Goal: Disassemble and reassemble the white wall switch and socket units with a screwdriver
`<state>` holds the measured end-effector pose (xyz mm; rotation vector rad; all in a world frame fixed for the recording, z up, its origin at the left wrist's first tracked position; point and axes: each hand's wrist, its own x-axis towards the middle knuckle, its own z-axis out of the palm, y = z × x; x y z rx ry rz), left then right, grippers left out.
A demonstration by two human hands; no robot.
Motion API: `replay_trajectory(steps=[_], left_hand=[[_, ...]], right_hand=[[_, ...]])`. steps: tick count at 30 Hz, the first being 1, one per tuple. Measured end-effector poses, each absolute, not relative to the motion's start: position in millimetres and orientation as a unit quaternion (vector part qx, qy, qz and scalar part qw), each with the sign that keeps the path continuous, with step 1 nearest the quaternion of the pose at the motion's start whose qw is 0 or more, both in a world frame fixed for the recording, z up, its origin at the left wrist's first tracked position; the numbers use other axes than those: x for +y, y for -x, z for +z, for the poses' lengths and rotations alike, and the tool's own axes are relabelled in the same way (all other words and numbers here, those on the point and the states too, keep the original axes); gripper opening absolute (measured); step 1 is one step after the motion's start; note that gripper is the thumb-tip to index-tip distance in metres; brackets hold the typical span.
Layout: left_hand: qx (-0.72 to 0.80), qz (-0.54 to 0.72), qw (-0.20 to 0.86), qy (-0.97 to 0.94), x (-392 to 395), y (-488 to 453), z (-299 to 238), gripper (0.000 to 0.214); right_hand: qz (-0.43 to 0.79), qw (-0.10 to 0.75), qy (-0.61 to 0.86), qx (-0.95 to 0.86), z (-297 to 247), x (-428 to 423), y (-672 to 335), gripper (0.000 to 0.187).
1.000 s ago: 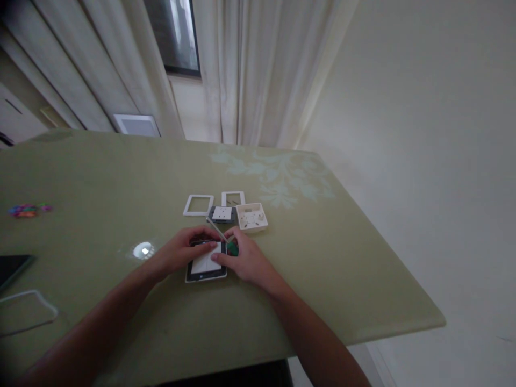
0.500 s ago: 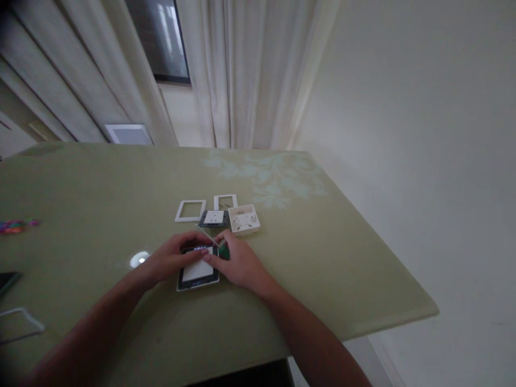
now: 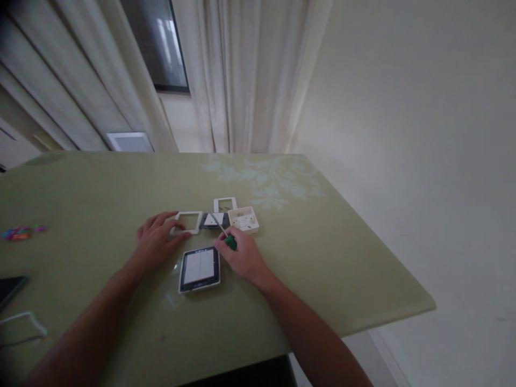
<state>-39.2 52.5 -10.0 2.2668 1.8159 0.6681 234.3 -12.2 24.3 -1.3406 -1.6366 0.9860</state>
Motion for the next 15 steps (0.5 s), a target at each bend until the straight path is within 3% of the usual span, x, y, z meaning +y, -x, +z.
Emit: replay_trajectory(steps=[5,9,12,14,15], left_hand=[[0.599,0.263,0.097,-0.750,48.5,54.0,9.5,0.031],[0.455,0.337,0.223,-0.793,29.4,50.0,37.6,0.035],[0.375,0.270,0.282,-0.841,10.3,34.9,46.9,0.031],[0.371,0.218,0.269,-0.862,0.3,24.3,46.4,0.026],[0.371,0.199,0.254,-0.871,-3.3,20.0,45.0,0.034]], right_hand=[[0.385,0.425,0.532,-0.624,25.6,-9.1,-237.1,0.024],[0.394,0.439,0.537,-0.602,23.6,-6.2,-240.7,0.027],[0.395,0.446,0.547,-0.588,21.4,-3.7,-244.9,0.028],[0.395,0.448,0.553,-0.581,21.2,-2.8,-247.3,0.029],[0.396,0.447,0.555,-0.579,21.5,-2.6,-248.2,0.029]])
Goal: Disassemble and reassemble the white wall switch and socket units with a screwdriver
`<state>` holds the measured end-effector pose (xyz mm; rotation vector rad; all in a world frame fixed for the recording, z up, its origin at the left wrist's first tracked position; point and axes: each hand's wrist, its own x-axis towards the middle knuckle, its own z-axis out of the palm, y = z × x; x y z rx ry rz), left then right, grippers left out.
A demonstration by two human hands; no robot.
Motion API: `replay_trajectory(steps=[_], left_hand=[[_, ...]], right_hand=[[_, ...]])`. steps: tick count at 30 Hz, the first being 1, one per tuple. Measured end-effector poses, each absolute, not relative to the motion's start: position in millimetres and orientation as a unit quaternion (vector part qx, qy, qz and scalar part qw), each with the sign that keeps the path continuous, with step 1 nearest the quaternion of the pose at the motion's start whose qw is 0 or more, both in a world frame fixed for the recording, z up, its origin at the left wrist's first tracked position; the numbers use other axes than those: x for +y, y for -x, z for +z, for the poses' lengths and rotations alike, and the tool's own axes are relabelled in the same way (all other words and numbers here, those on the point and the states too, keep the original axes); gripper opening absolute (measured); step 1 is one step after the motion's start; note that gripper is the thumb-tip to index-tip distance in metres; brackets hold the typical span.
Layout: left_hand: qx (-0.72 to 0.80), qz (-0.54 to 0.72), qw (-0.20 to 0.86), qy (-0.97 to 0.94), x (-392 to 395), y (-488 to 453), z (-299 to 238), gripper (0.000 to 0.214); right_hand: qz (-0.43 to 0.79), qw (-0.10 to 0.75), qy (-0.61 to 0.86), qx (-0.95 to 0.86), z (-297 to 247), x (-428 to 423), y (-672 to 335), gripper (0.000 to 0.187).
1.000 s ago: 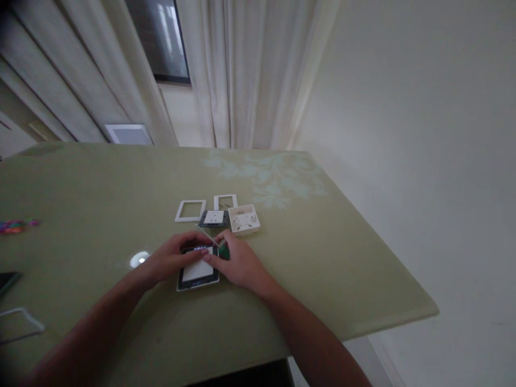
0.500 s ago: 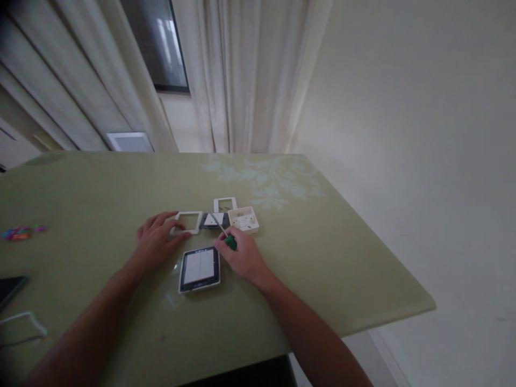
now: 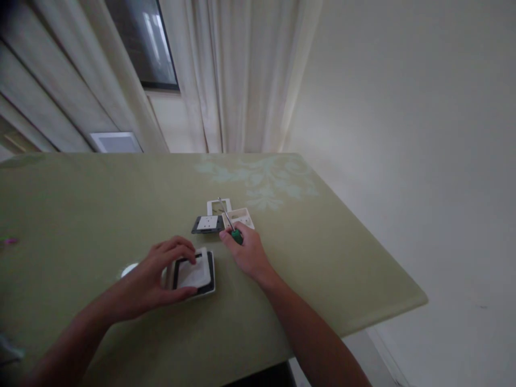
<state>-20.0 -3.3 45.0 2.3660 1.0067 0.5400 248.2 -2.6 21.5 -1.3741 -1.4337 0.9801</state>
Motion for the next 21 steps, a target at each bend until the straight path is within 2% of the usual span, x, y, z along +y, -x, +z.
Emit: replay_trajectory(steps=[3,5,14,21], left_hand=[[0.365,0.172,0.216,-0.889,-9.6,13.2,40.1,0.067],[0.356,0.161,0.212,-0.896,-11.1,12.9,37.6,0.075],[0.385,0.126,0.256,-0.878,-6.7,19.3,31.1,0.083],[0.376,0.139,0.292,-0.869,-11.7,-20.1,27.2,0.082]], right_hand=[[0.401,0.444,0.556,-0.577,22.8,-3.5,-248.7,0.028],[0.404,0.443,0.555,-0.577,23.4,-4.7,-247.6,0.028],[0.402,0.464,0.551,-0.565,31.5,-5.6,-250.4,0.028],[0.347,0.555,0.564,-0.503,43.4,12.6,-286.2,0.039]])
